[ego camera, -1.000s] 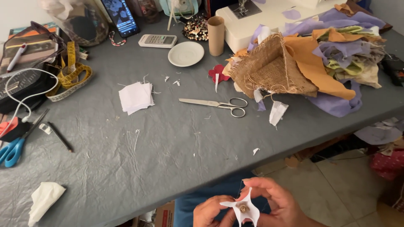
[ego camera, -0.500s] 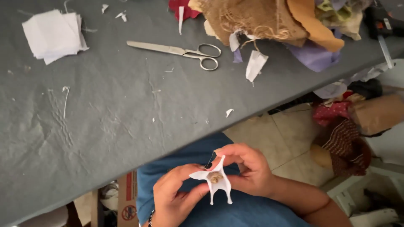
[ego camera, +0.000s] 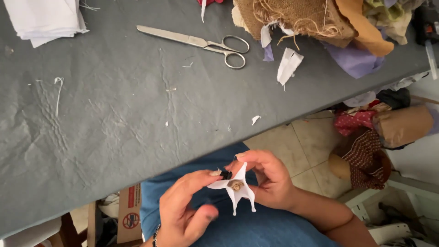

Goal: Assembling decorative fabric flowers by gluing individual petals onto a central stem.

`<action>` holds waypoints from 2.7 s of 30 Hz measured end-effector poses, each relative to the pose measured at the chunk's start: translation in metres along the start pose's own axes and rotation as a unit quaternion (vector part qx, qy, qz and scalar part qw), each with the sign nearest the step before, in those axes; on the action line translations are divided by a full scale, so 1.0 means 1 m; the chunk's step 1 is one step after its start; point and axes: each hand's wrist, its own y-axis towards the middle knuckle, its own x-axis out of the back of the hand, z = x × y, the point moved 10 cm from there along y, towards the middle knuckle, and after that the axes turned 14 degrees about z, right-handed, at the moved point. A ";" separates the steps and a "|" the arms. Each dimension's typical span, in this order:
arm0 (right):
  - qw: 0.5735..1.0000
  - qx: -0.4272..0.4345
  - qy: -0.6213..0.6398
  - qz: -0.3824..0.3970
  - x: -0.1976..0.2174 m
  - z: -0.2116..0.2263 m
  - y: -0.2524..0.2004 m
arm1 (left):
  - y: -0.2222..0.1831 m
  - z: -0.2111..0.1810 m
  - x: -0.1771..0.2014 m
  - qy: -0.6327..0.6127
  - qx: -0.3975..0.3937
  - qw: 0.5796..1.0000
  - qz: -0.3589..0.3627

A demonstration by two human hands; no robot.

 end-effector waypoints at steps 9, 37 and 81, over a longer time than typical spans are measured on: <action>0.994 -0.025 -0.101 0.027 0.000 -0.006 -0.010 | 0.019 -0.012 0.003 -0.004 0.133 0.991 -0.005; 0.996 -0.067 -0.045 0.044 -0.002 -0.019 -0.015 | 0.019 -0.044 -0.010 0.250 -0.065 0.962 0.090; 0.993 -0.034 -0.083 0.072 0.000 -0.023 -0.015 | -0.019 0.013 -0.006 0.070 0.115 0.991 0.008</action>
